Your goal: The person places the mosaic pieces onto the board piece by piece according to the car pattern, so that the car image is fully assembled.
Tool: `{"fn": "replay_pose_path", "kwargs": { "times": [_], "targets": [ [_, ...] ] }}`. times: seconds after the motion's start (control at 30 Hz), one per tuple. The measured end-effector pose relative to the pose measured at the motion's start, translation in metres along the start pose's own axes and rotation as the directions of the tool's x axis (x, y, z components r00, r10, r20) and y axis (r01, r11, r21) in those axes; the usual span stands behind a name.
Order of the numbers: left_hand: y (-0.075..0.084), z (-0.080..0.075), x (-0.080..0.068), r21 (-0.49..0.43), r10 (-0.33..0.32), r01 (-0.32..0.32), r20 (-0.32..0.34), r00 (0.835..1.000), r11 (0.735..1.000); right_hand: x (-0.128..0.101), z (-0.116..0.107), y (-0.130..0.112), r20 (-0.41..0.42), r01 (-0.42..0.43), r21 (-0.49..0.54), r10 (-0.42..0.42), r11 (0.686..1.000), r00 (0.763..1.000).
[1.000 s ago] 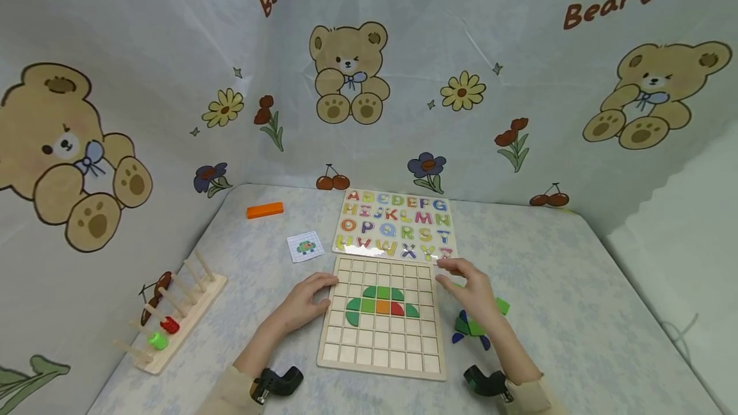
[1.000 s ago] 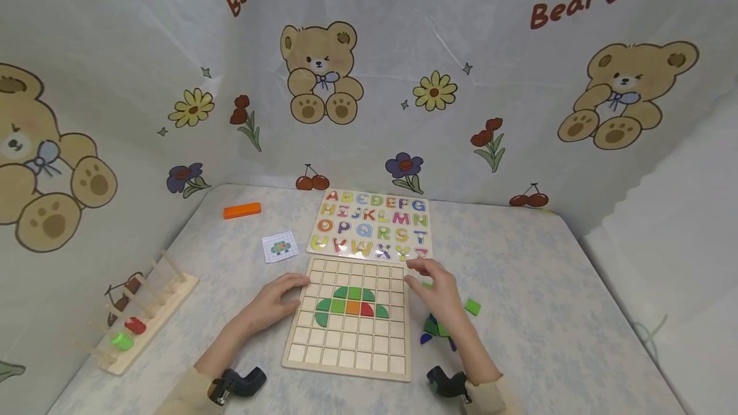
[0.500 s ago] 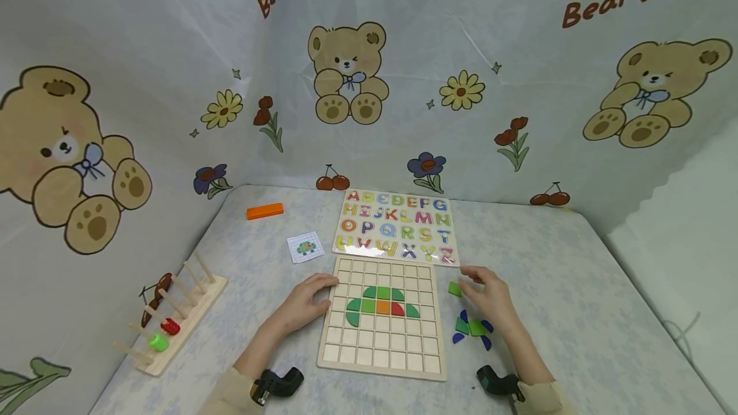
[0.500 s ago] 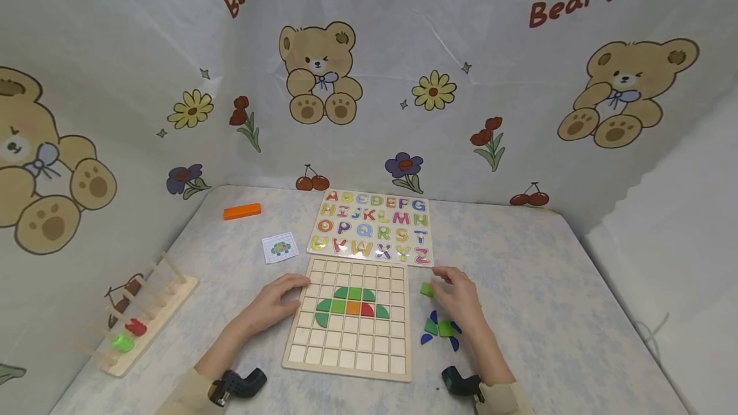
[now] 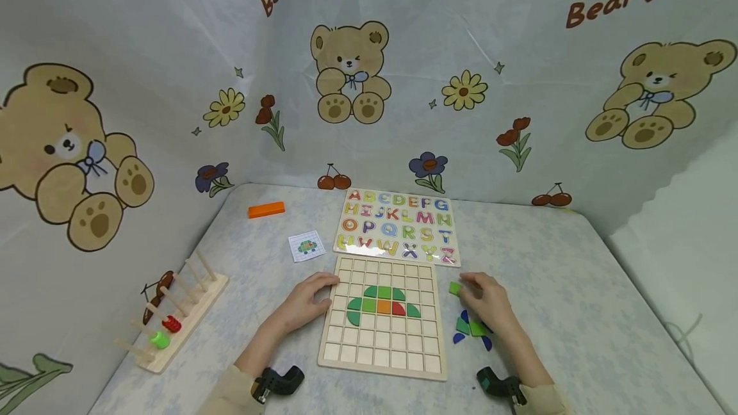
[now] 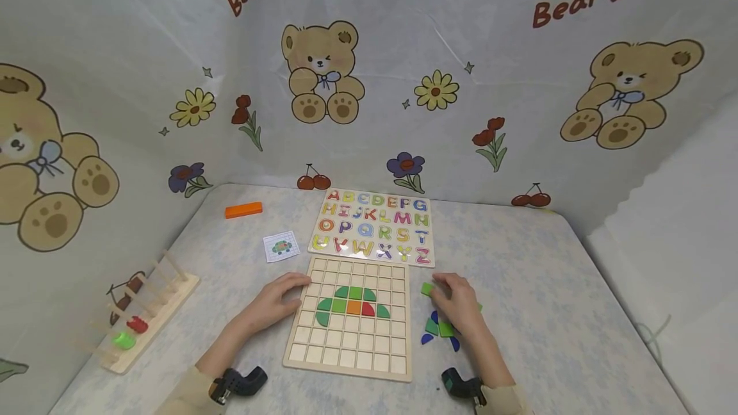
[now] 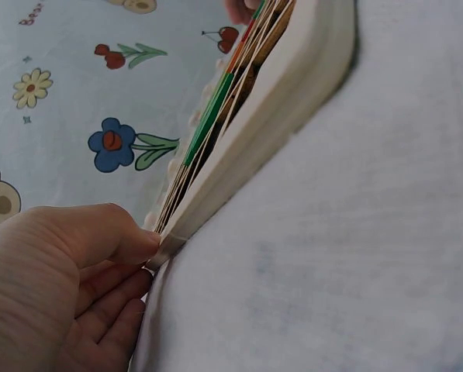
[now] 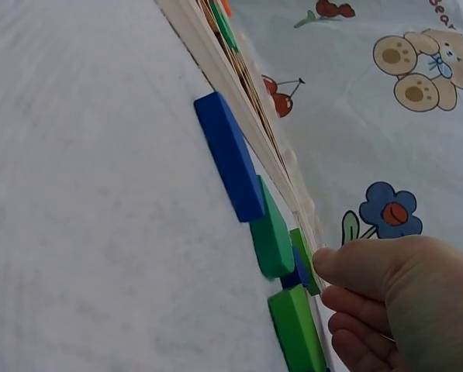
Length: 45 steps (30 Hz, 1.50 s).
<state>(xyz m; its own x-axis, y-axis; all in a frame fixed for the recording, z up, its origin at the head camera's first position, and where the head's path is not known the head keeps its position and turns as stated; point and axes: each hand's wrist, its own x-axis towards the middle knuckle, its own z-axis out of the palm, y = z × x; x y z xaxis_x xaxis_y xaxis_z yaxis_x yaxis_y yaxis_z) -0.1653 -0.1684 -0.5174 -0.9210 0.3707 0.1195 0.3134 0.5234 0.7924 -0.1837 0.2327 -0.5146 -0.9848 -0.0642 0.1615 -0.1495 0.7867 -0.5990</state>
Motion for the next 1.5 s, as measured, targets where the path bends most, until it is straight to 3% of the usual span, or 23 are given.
{"fn": "replay_pose_path", "kwargs": {
  "times": [0.53, 0.77, 0.97, 1.17, 1.5],
  "targets": [
    [0.0, -0.001, 0.0, 0.006, 0.001, -0.001, 0.001, 1.0, 1.0, -0.003, 0.003, 0.003, -0.021, 0.06, -0.046, -0.061, 0.997, 0.998],
    [-0.001, 0.0, 0.0, 0.0, -0.003, 0.003, 0.004, 1.0, 1.0, -0.005, -0.003, -0.003, -0.049, 0.053, 0.04, -0.051, 0.998, 0.998],
    [-0.001, 0.0, -0.001, 0.002, 0.0, 0.0, -0.001, 1.0, 1.0, -0.005, -0.013, -0.02, -0.084, 0.14, 0.094, -0.132, 0.986, 0.988],
    [0.0, -0.001, -0.001, 0.013, 0.021, -0.021, -0.013, 1.0, 1.0, -0.005, -0.014, -0.047, -0.088, 0.161, 0.133, -0.15, 0.978, 0.985],
    [0.0, -0.001, -0.001, 0.002, 0.017, -0.017, -0.006, 1.0, 1.0, -0.01, 0.005, -0.088, -0.037, 0.261, 0.224, -0.259, 0.939, 0.965]
  ]
}}
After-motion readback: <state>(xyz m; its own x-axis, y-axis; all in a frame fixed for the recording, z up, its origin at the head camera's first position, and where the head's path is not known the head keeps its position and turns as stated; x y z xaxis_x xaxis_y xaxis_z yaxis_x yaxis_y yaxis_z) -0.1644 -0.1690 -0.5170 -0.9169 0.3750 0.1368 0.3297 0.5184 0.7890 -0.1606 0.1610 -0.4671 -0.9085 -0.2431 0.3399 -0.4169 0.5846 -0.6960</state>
